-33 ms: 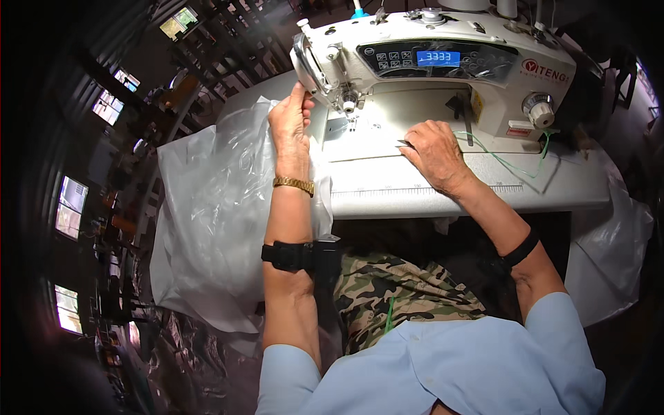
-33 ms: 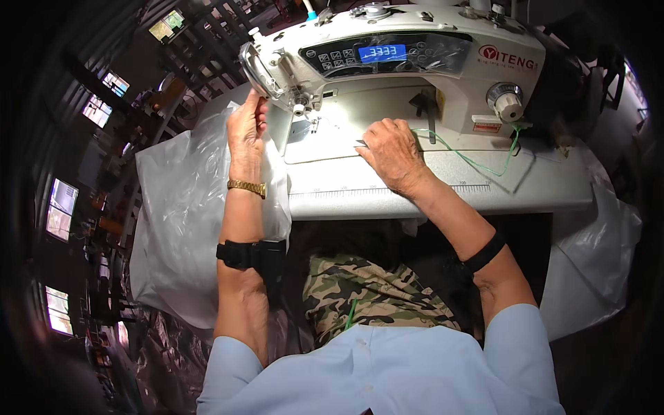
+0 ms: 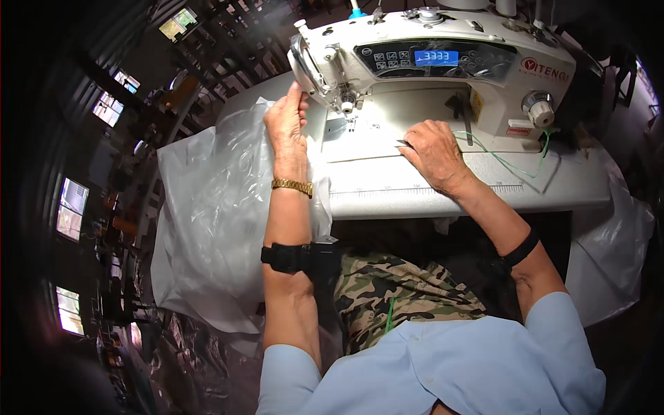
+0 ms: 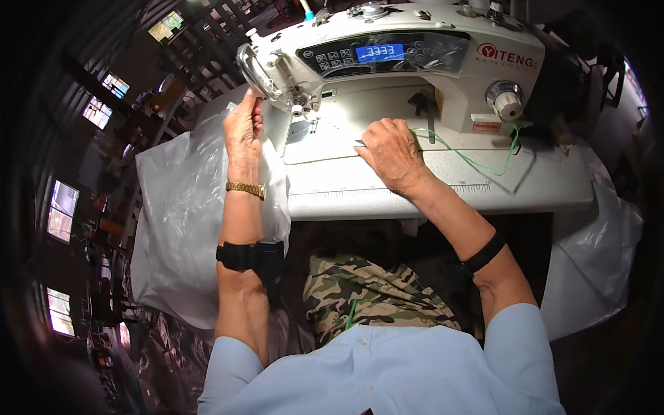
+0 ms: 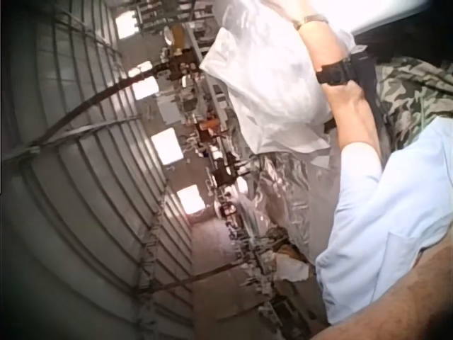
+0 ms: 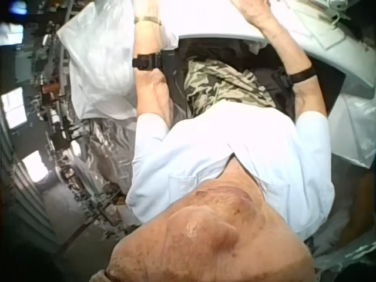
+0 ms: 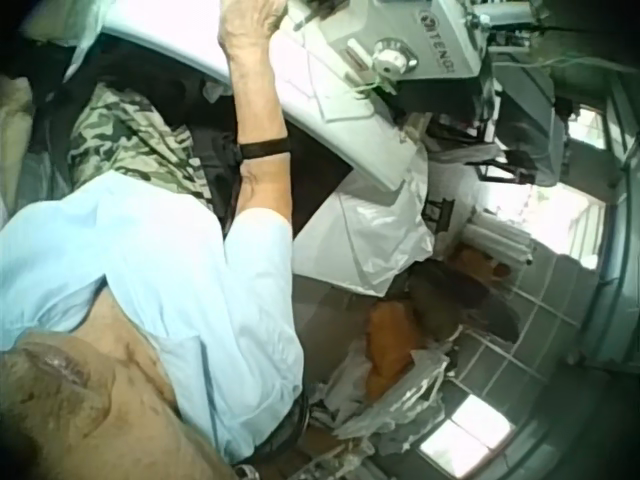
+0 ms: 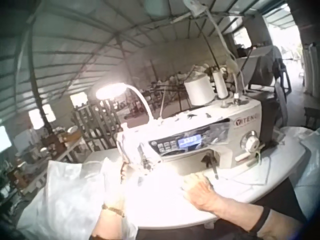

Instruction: The person is using an industrial sewing machine to hem and join edges of large white plastic sheets.

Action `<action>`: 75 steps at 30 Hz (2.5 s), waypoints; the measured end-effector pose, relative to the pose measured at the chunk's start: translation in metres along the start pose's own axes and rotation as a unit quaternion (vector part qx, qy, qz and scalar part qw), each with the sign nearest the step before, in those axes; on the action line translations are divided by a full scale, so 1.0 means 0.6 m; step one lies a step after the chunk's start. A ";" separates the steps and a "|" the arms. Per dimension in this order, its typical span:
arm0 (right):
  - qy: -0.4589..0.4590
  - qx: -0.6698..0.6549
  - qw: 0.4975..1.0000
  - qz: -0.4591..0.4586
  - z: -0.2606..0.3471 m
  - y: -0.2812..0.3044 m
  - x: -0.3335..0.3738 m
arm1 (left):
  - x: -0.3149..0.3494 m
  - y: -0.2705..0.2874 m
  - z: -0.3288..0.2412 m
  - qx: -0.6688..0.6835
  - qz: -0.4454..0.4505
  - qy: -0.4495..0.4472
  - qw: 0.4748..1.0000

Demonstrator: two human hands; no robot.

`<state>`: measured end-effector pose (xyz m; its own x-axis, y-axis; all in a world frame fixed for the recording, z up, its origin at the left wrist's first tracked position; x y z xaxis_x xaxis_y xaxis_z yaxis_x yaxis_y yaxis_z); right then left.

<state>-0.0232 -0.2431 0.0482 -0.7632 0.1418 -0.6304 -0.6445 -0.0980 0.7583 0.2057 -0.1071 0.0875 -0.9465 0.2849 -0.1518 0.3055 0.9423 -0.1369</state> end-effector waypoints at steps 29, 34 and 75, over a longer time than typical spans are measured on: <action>-0.036 -0.022 0.999 0.030 -0.021 -0.023 0.011 | 0.080 0.021 -0.030 -0.185 0.034 -0.110 0.976; -0.025 -0.025 0.999 0.023 -0.011 -0.015 0.007 | 0.128 0.033 0.001 -0.337 0.138 -0.103 0.925; -0.009 0.003 0.998 0.056 0.004 -0.019 0.009 | 0.491 -0.076 -0.130 -0.338 0.654 -0.057 0.674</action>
<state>-0.0200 -0.2391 0.0363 -0.8298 0.1487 -0.5379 -0.5544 -0.1091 0.8251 -0.0951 -0.0526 0.1252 0.1140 0.9710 0.2101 0.7173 -0.2268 0.6588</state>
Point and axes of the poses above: each hand's wrist, its own x-axis away from the middle knuckle, its own y-axis out of the back of the hand, z = x × y, the point moved 9 cm from there along -x, towards the middle knuckle, and after that the axes turned 2 degrees about -x, right-handed, at the moved point
